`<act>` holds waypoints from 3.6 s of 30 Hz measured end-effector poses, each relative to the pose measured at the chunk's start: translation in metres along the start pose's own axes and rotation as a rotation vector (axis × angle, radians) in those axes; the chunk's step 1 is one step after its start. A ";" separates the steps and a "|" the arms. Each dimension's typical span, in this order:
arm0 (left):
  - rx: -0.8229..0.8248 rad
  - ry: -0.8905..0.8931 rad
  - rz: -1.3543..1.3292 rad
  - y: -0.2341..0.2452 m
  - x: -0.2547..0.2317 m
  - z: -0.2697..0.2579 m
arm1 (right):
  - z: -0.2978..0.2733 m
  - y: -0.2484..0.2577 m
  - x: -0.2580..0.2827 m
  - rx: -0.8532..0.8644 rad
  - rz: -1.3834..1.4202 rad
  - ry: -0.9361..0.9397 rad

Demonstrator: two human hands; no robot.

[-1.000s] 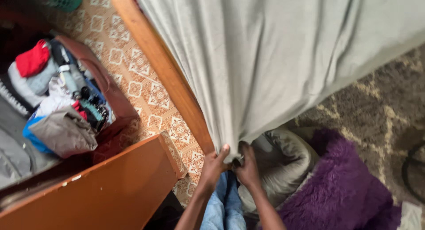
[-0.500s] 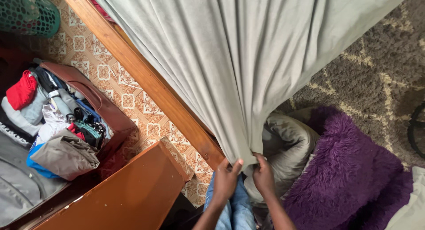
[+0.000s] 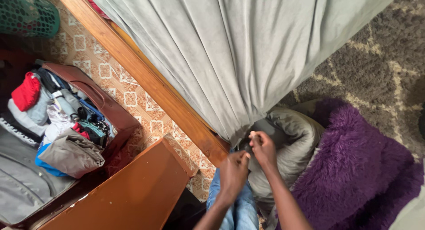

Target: The person puts a fitted bedsheet onto a mattress, pulling and tucking the edges around the corners of the bed by hand.

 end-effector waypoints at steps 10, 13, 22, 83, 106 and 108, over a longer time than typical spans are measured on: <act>-0.436 -0.545 0.923 0.108 -0.019 0.155 | 0.039 -0.056 -0.025 0.132 -0.430 0.449; -0.369 -0.693 1.108 0.106 -0.020 0.171 | 0.050 -0.054 -0.032 0.085 -0.457 0.339; 0.233 -0.454 1.240 0.112 0.008 0.204 | 0.039 -0.036 -0.019 0.082 -0.317 0.205; 0.930 0.032 -1.020 -0.176 -0.383 0.238 | 0.299 0.277 0.329 -0.124 1.070 -0.088; 0.003 0.634 -1.384 -0.354 -0.388 0.304 | 0.410 0.490 0.405 0.154 -0.368 -0.426; 0.010 0.614 -1.407 -0.369 -0.403 0.303 | 0.420 0.502 0.452 0.137 -0.337 -0.429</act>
Point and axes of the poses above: each hand's wrist, its own z-axis towards the middle knuckle, its own y-axis out of the back of the hand, x = y × z, the point moved 4 cm from there along z, towards the middle knuckle, and after that the axes turned 15 degrees about z, right-handed, at the moved point
